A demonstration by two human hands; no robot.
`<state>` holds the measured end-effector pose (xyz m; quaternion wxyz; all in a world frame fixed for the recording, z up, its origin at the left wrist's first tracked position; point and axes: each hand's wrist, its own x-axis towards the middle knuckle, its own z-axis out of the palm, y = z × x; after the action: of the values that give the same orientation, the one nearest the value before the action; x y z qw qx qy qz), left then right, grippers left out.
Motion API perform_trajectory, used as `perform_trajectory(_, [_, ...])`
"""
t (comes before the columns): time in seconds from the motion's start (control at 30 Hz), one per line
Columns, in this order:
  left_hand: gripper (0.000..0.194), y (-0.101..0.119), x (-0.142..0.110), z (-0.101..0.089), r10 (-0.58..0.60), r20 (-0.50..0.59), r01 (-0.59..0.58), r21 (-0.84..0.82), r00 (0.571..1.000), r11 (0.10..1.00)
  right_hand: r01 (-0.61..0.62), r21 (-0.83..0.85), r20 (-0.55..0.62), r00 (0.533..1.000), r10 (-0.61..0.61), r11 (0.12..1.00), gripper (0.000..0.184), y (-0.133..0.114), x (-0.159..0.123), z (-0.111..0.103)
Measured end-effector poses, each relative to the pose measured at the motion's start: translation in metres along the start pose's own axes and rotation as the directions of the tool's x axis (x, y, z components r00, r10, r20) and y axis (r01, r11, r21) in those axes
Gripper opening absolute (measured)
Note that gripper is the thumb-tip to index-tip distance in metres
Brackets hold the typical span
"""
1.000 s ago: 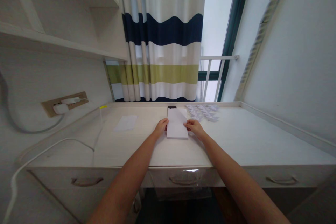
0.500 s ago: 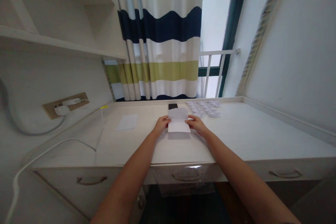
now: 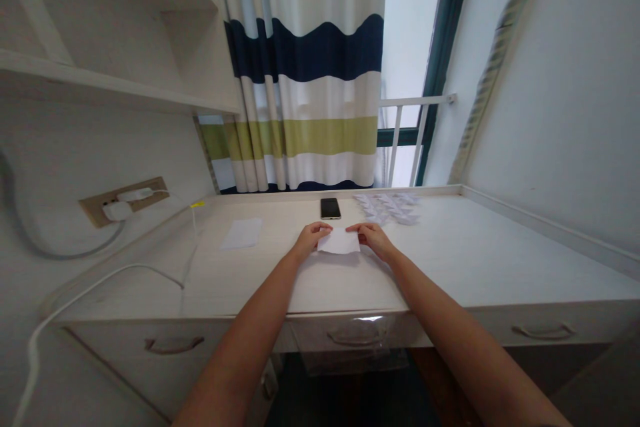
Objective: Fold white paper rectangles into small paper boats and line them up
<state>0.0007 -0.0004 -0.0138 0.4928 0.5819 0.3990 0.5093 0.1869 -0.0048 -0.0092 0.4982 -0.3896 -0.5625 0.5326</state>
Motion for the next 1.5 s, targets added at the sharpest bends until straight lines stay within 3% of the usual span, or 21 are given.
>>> perform_trajectory(0.1, [0.041,0.002,-0.001,0.001,0.070,0.007,-0.070,0.072,0.998,0.995,0.043,-0.062,0.003,0.999,-0.043,0.997,0.017,-0.001,-0.002,0.000])
perform_trajectory(0.2, [0.060,0.003,-0.002,0.001,0.103,0.017,-0.104,0.086,0.995,0.991,0.073,-0.121,0.043,0.997,-0.068,0.990,0.033,-0.001,-0.004,0.000])
perform_trajectory(0.27, [0.067,0.004,-0.002,0.002,0.116,0.058,-0.121,0.098,0.992,0.988,0.081,-0.150,0.086,0.994,-0.069,0.985,0.040,-0.001,-0.006,0.002])
perform_trajectory(0.37, [0.071,0.004,-0.003,0.006,0.126,0.118,-0.141,0.128,0.985,0.982,0.072,-0.183,0.165,0.985,-0.041,0.981,0.035,-0.002,-0.008,0.004])
perform_trajectory(0.5, [0.067,0.003,-0.002,0.012,0.126,0.011,-0.127,0.118,0.992,0.985,0.027,-0.179,0.180,0.984,0.006,0.983,0.031,-0.001,-0.006,0.005])
perform_trajectory(0.57, [0.058,0.002,-0.001,0.014,0.057,-0.029,-0.055,0.063,0.998,0.996,0.037,-0.142,0.130,0.991,-0.018,0.989,0.032,0.000,-0.004,0.004])
perform_trajectory(0.73, [0.030,-0.002,0.002,0.012,-0.097,0.040,0.098,-0.016,0.994,0.995,0.027,-0.020,0.013,1.000,-0.026,0.999,0.035,-0.001,-0.001,0.004])
perform_trajectory(1.13, [0.025,0.001,0.002,0.012,-0.046,-0.052,0.049,0.073,0.998,0.996,0.036,-0.008,0.053,0.998,-0.035,0.999,0.030,0.003,0.003,0.001])
perform_trajectory(1.5, [0.025,-0.003,0.004,0.011,-0.067,0.033,0.064,0.086,0.997,0.994,0.044,-0.017,0.050,0.998,-0.043,0.999,0.032,0.004,0.003,0.000])
